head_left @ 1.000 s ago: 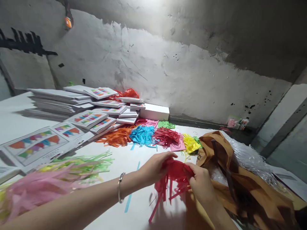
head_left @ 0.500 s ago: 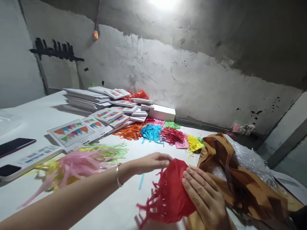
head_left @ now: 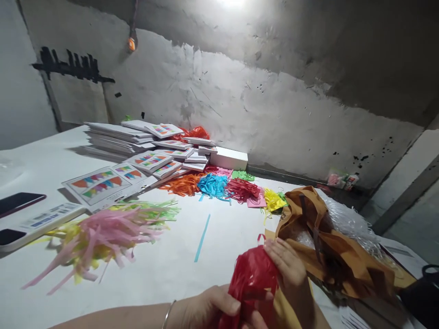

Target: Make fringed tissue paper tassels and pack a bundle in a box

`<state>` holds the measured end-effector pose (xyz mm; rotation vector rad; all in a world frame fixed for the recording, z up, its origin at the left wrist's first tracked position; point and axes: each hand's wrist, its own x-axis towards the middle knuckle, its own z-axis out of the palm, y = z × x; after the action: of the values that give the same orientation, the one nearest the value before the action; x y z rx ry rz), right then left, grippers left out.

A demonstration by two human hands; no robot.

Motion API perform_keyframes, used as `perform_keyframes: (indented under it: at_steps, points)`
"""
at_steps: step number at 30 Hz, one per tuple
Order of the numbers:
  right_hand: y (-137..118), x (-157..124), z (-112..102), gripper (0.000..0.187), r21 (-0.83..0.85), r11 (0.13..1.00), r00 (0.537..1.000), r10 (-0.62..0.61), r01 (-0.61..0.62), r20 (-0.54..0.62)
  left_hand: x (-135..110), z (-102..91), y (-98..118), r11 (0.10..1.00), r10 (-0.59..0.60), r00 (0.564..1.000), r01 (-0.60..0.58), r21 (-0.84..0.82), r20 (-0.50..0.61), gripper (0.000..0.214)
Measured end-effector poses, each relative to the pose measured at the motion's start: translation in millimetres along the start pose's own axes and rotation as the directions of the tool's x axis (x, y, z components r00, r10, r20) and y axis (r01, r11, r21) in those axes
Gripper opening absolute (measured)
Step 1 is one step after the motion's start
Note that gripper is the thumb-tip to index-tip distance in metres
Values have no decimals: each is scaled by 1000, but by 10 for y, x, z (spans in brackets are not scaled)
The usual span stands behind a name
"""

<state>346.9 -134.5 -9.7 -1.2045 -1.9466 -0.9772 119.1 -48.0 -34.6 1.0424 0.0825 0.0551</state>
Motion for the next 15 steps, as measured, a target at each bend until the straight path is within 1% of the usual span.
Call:
perform_keyframes:
  at_steps: [2, 4, 6, 7, 8, 9, 10, 11, 12, 13, 14, 15]
  points:
    - [173, -6, -98, 49, -27, 998, 999, 47, -48, -19, -15, -52, 65, 989, -86, 996, 89, -115, 26, 29]
    - [270, 9, -256, 51, -77, 995, 997, 68, -69, -19, -70, -199, 210, 973, -156, 988, 156, -169, 12, 32]
    - [219, 7, -356, 54, -130, 991, 999, 38, -38, -4, -198, -429, 411, 983, -163, 984, 156, -93, -70, 41]
    - [131, -10, -352, 54, -146, 989, 1000, 14, -10, 24, -294, -564, 521, 988, -155, 980, 153, -26, -121, 48]
    - [6, -42, -303, 53, -149, 988, 997, -21, 31, 69, -411, -705, 631, 988, -140, 973, 149, 38, -182, 54]
    - [-147, -89, -211, 52, -134, 989, 991, -50, 67, 125, -544, -843, 735, 981, -129, 958, 161, 109, -255, 55]
    - [-319, -148, -85, 49, -110, 990, 981, -67, 88, 180, -688, -971, 827, 962, -121, 934, 193, 191, -337, 54]
    - [-497, -216, 63, 46, -78, 990, 969, -95, 115, 228, -837, -1080, 901, 925, -105, 900, 245, 291, -424, 52]
    - [-670, -286, 215, 43, -56, 996, 970, -60, 75, 236, -984, -1165, 952, 860, -58, 854, 306, 410, -516, 49]
    - [-828, -352, 359, 41, -33, 999, 972, -10, 19, 235, -1118, -1217, 976, 790, 14, 804, 356, 499, -595, 47]
    - [-962, -407, 482, 40, -8, 1000, 967, 23, -21, 252, -1233, -1233, 969, 721, 97, 758, 393, 571, -645, 45]
    - [-1066, -446, 577, 38, 6, 998, 963, 63, -66, 262, -1321, -1210, 932, 652, 196, 723, 409, 639, -663, 42]
